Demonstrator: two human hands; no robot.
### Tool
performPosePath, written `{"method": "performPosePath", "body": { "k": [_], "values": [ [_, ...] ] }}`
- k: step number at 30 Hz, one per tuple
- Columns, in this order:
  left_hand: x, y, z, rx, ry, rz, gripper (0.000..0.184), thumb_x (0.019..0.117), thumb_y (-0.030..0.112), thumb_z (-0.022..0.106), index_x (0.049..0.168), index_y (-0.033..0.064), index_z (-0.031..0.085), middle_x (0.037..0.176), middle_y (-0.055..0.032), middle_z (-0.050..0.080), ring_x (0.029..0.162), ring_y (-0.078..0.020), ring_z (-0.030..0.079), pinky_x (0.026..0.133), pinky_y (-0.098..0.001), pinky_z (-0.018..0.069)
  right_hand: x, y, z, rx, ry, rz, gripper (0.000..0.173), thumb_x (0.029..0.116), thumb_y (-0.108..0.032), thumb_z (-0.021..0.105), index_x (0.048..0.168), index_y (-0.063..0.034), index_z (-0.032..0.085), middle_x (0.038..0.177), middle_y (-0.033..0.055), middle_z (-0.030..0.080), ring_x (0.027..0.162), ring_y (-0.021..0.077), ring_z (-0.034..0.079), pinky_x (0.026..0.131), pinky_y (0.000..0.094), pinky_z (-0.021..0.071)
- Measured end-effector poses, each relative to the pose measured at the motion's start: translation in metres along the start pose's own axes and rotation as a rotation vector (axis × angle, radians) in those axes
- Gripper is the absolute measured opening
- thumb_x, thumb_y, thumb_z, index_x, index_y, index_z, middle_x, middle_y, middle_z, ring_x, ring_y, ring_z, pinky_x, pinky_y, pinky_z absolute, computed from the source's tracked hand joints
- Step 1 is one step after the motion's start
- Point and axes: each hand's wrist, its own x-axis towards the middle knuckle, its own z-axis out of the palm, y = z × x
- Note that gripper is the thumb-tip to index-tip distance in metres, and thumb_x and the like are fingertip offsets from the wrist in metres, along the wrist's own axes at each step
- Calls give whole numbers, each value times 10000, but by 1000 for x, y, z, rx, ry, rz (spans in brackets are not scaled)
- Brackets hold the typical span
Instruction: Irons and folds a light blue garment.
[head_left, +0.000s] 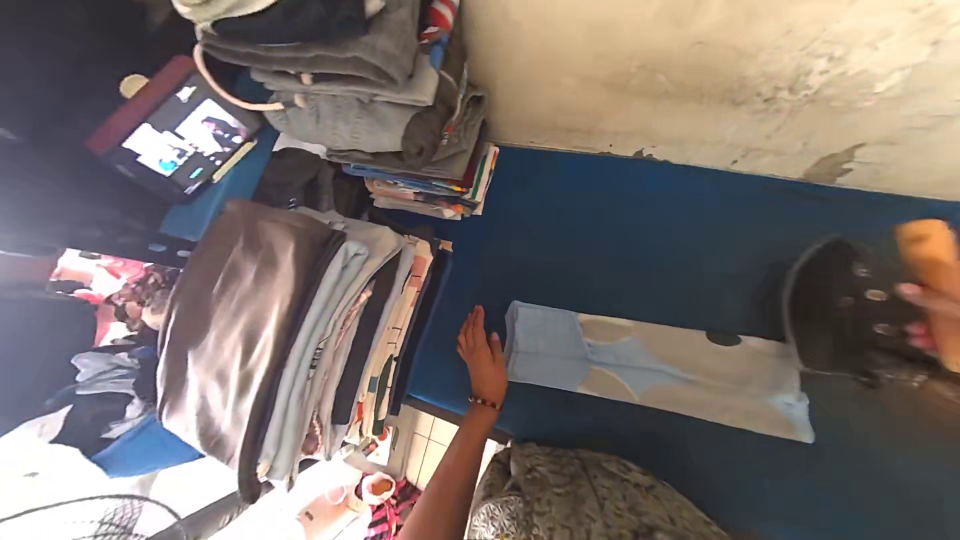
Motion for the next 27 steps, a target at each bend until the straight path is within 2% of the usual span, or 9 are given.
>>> {"method": "performPosePath", "body": {
  "k": [1,4,7,10,12,17,21,25,27],
  "values": [
    [-4,-6,-9,-21,23,35,459,1012,92,452,1430,-87,515,1504,-269,497,1419,-479,423,1137,-650,312,-4,-2,11,20,-92,-69,537,989,-442,632,1190,52,568,769,96,611,580,127,623,521,319,561],
    [-11,-15,-32,-82,99,130,428,995,98,459,1352,-103,582,1423,-277,570,1377,-495,470,1139,-635,331,-95,-109,94,-114,-258,-18,417,982,-323,707,1197,23,618,797,163,650,640,251,645,611,434,575],
    [-15,-16,-52,-128,155,220,398,986,105,480,1292,-116,609,1366,-272,613,1345,-483,506,1135,-619,343,-163,-168,203,-254,-478,-123,527,954,-322,748,1335,-19,546,900,173,673,728,270,673,704,461,585],
    [-20,-23,-71,-123,187,282,381,984,115,493,1256,-117,625,1335,-268,634,1323,-477,524,1131,-614,344,-200,-190,291,-390,-597,-226,704,910,-347,770,1430,26,477,1153,274,659,1007,414,679,891,599,547],
    [-25,-33,-84,-94,201,316,378,979,121,501,1229,-126,639,1309,-275,647,1305,-488,538,1132,-609,355,-208,-193,319,-499,-596,-236,698,917,-348,739,1435,35,471,1225,304,635,1132,473,637,956,649,498],
    [-47,-68,-115,-47,258,284,394,984,161,502,1185,-146,646,1266,-309,652,1290,-503,541,1148,-547,365,-188,-165,287,-415,-412,-117,552,992,-334,672,1374,42,538,1179,308,651,1095,466,649,946,636,500],
    [-61,-76,-105,-61,265,245,385,972,162,505,1165,-133,660,1246,-300,664,1276,-504,548,1136,-549,372,-165,-127,222,-274,-310,15,479,1015,-316,663,1319,39,555,1026,238,656,828,316,664,786,500,559],
    [-57,-46,-80,-84,106,332,351,965,126,509,1163,-109,678,1244,-265,684,1270,-516,557,1110,-638,357,-144,-74,172,-216,-179,76,447,1000,-287,688,1263,55,569,915,210,646,708,265,636,707,463,557],
    [-45,-16,-58,-76,10,451,305,962,112,537,1142,-45,726,1239,-228,701,1259,-501,578,1101,-681,351,-130,-47,151,-186,-193,65,439,997,-266,689,1282,46,569,880,183,631,682,235,613,681,432,550]
  ]
}}
